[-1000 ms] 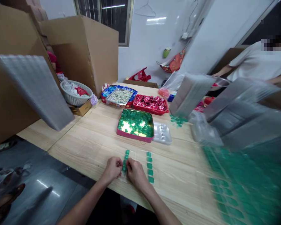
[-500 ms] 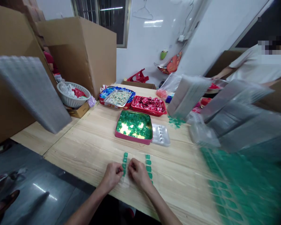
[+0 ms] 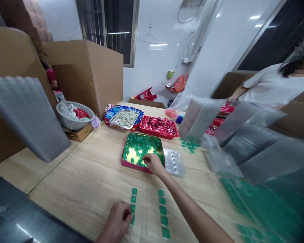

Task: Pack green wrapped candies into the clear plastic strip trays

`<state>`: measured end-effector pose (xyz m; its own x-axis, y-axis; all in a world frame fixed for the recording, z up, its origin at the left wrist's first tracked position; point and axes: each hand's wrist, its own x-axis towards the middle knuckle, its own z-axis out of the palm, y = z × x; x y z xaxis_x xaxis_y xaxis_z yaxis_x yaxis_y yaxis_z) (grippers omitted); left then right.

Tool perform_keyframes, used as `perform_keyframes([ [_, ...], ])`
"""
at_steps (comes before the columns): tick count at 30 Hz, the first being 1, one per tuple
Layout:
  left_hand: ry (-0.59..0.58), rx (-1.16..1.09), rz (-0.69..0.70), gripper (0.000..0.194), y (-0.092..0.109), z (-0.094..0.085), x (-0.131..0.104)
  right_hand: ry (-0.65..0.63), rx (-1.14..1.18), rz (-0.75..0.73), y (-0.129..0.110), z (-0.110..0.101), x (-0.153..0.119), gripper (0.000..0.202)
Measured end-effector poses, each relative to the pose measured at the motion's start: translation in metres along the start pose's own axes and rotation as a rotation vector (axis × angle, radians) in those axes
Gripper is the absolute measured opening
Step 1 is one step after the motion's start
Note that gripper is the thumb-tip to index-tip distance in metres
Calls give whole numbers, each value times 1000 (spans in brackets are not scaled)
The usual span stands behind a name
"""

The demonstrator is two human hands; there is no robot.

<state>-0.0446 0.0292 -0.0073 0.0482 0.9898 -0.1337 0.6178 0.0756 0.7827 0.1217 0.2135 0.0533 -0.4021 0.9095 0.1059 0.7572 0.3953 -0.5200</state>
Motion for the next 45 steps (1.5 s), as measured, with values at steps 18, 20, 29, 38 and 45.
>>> perform_keyframes([
  [18, 223, -857, -80, 16, 56, -45, 23, 82, 262, -224, -45, -11, -57, 17],
  [20, 219, -934, -84, 19, 66, -42, 19, 96, 303, -236, -62, -11, -82, 16],
  [29, 116, -1070, -133, 12, 70, -30, -6, 102, 484, -232, -71, -7, -127, 14],
  [38, 59, -999, -79, 7, 80, -30, -12, 46, 110, -447, -67, -1, -137, 22],
  [45, 20, -1076, -119, 8, 78, -32, -14, 99, 470, -150, -64, 2, -138, 18],
])
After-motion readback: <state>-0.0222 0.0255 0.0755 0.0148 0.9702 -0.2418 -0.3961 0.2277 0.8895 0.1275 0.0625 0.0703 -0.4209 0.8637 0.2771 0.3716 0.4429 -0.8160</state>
